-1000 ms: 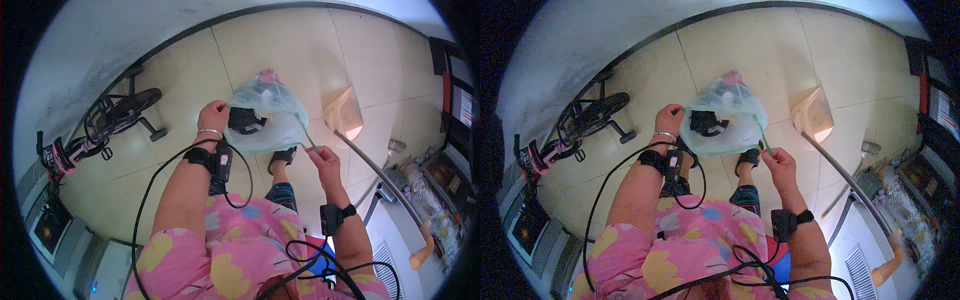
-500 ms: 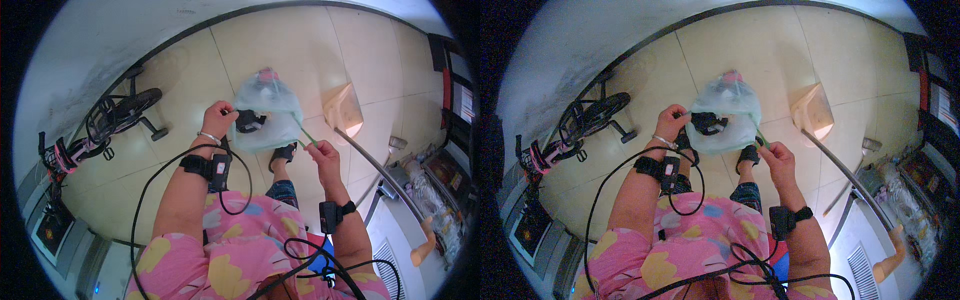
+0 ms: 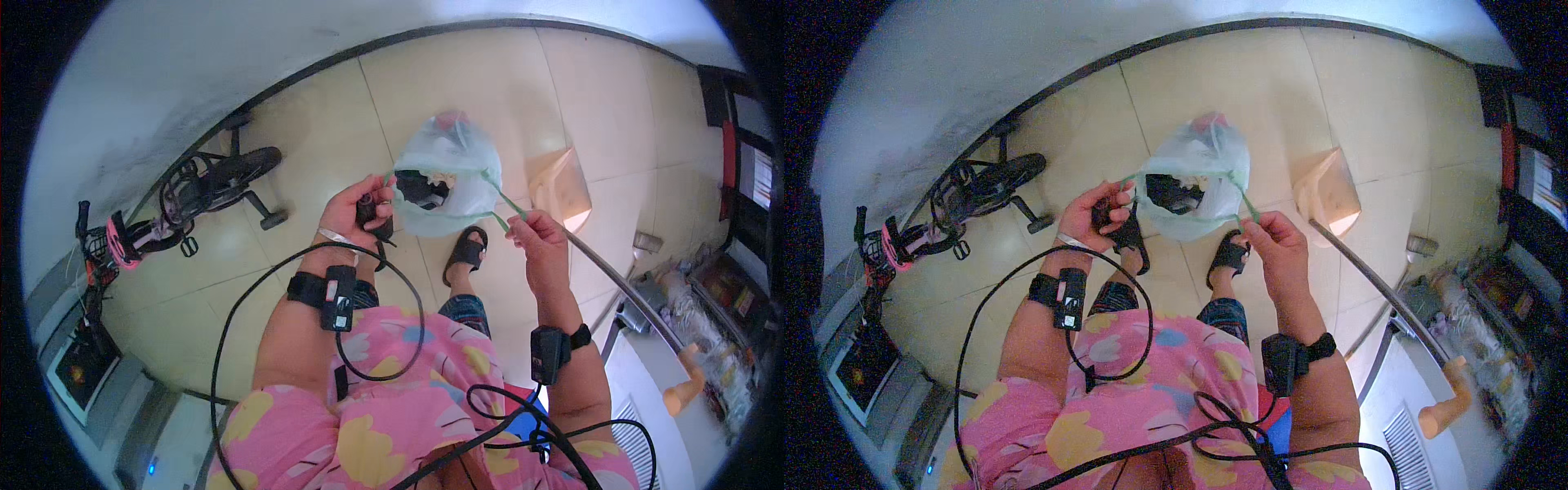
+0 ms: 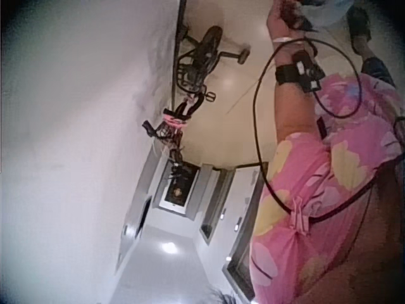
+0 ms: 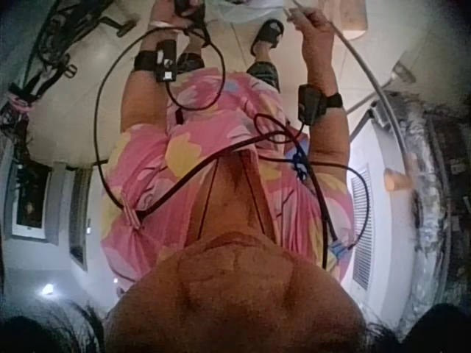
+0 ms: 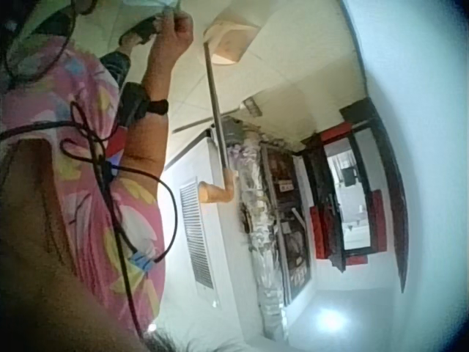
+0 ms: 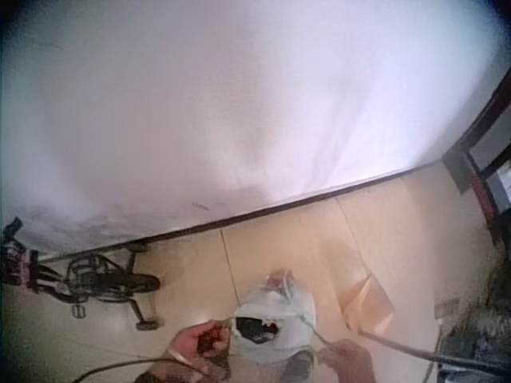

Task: Sweeping the floor of a hallway with a broom and dustpan, then gathering the debris into a trash bag.

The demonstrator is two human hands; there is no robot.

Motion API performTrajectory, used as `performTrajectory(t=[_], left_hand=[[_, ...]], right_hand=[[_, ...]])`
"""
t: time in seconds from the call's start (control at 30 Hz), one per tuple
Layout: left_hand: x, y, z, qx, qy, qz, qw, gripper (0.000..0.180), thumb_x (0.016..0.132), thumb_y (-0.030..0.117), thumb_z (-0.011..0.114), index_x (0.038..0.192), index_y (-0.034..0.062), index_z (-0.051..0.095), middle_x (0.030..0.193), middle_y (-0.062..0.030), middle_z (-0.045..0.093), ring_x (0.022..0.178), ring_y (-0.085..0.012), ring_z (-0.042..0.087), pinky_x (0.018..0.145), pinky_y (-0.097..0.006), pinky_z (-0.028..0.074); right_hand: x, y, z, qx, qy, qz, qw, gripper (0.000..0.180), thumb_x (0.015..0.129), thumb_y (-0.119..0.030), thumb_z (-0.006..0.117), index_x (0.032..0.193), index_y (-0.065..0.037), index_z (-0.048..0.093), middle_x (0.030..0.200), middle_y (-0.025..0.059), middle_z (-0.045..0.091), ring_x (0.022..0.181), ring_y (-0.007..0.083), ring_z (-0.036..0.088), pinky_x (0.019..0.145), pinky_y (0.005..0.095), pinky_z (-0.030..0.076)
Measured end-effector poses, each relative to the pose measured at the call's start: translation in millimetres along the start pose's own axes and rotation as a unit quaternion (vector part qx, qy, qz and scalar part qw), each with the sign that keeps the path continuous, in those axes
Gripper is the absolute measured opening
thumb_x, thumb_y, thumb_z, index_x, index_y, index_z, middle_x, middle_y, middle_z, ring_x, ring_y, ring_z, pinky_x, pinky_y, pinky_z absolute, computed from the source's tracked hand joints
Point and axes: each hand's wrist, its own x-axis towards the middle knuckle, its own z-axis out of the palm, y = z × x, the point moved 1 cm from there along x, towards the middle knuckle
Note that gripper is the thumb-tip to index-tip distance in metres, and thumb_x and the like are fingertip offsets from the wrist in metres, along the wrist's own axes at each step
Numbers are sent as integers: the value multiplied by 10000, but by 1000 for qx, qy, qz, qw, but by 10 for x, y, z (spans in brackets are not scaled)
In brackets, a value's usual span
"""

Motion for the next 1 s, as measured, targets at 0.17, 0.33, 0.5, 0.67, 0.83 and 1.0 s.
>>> performTrajectory(t=[0.17, 0.33, 0.5, 0.67, 0.83, 1.0], left_hand=[[-69, -16, -38, -69, -12, -27, 997, 250, 837, 196, 509, 912, -43, 519, 609, -1, 440, 491, -80, 396, 366, -190, 234], [-271, 46, 25, 103, -16, 97, 990, 156, 811, 134, 545, 926, 29, 532, 788, -57, 555, 531, -106, 454, 388, -183, 276], [-591, 195, 207, 267, -62, 76, 959, 342, 790, 52, 506, 1130, 24, 495, 861, -80, 560, 512, -79, 447, 397, -171, 283], [-842, 159, 575, 316, -84, 65, 943, 429, 760, 33, 512, 1184, 84, 485, 886, -41, 554, 499, -48, 421, 445, -161, 340], [-979, -35, 680, 363, -139, 99, 916, 423, 739, 54, 539, 1158, 91, 503, 910, -1, 558, 571, -37, 437, 498, -183, 390], [-1048, -161, 608, 632, -53, 317, 705, 308, 723, 94, 551, 1027, 58, 511, 909, -122, 556, 762, -271, 565, 656, -341, 465]], right_hand=[[-81, -110, 95, -25, 0, 18, 1000, 65, 792, -98, 578, 801, -34, 578, 720, 19, 586, 645, 80, 522, 621, 197, 391], [-18, -244, 57, -52, 23, -43, 997, 65, 790, -87, 583, 808, -25, 580, 757, 40, 600, 706, 102, 549, 697, 220, 428], [110, -301, 117, 6, 20, -73, 997, 77, 797, -74, 561, 833, -10, 582, 783, 53, 603, 740, 116, 556, 738, 244, 429], [52, -479, 480, -69, -47, -55, 995, 101, 810, -73, 544, 870, -2, 585, 801, 54, 604, 774, 118, 559, 747, 250, 434], [-107, -408, 1021, -93, -140, -23, 986, 201, 836, -141, 497, 967, -4, 563, 819, 52, 575, 738, 116, 546, 716, 228, 421], [4, -271, 1074, -134, -198, 106, 965, 265, 831, -211, 502, 989, -10, 570, 803, 40, 575, 696, 106, 540, 661, 228, 435]])
